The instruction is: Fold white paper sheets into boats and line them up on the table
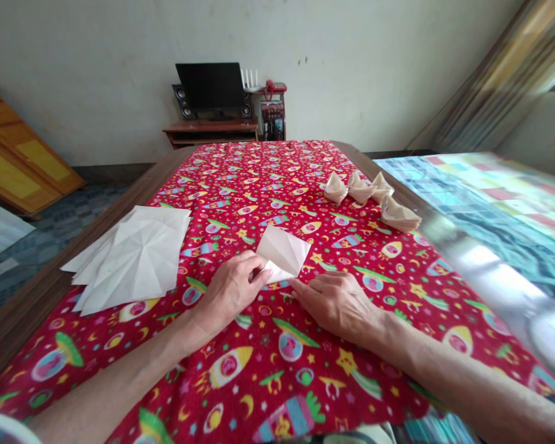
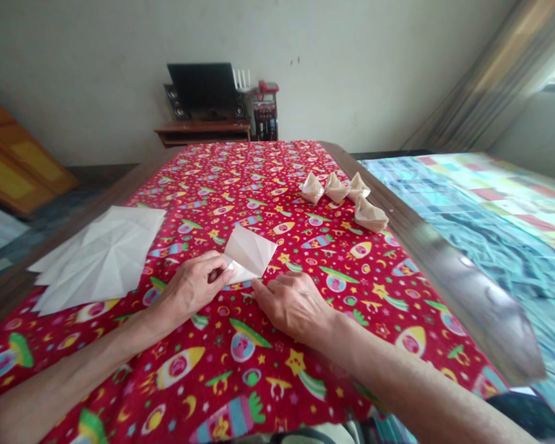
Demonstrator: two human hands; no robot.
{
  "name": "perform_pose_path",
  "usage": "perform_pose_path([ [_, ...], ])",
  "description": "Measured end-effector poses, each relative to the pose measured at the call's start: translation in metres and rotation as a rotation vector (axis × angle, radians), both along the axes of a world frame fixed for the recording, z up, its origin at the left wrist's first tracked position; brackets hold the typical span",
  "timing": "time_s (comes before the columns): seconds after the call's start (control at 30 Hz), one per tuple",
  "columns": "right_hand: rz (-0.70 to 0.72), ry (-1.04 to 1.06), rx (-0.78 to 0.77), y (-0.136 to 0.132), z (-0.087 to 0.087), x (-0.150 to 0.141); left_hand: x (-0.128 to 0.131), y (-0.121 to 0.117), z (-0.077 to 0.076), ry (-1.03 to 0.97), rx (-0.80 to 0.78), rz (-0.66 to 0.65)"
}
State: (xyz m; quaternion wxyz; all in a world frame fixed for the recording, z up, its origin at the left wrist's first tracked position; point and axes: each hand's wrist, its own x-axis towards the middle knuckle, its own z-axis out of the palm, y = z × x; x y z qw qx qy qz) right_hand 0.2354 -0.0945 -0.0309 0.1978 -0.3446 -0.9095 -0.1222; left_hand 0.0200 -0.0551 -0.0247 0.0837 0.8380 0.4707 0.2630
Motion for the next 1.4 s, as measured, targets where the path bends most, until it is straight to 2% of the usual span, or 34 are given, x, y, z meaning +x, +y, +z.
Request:
perform_pose_path([
  [0.83,-0.114,-0.043,-0.171,-0.001,0.003,-0.004,-0.004,0.006,-0.002,0.028,-0.016,0.029],
  [1.17,-0.113,-0.058,-0.184,0.001,0.003,-0.003,-0.003,0.006,-0.004,0.021,0.069,0.049],
  [1.23,-0.113,-0.069,-0.196,0.001,0.004,-0.003,-0.002,0.004,-0.003,0.073,0.118,-0.001],
  [1.4,-0.111,-0.073,-0.211,0.001,0.005,-0.003,-0.002,-0.003,0.002,0.226,0.208,-0.316],
])
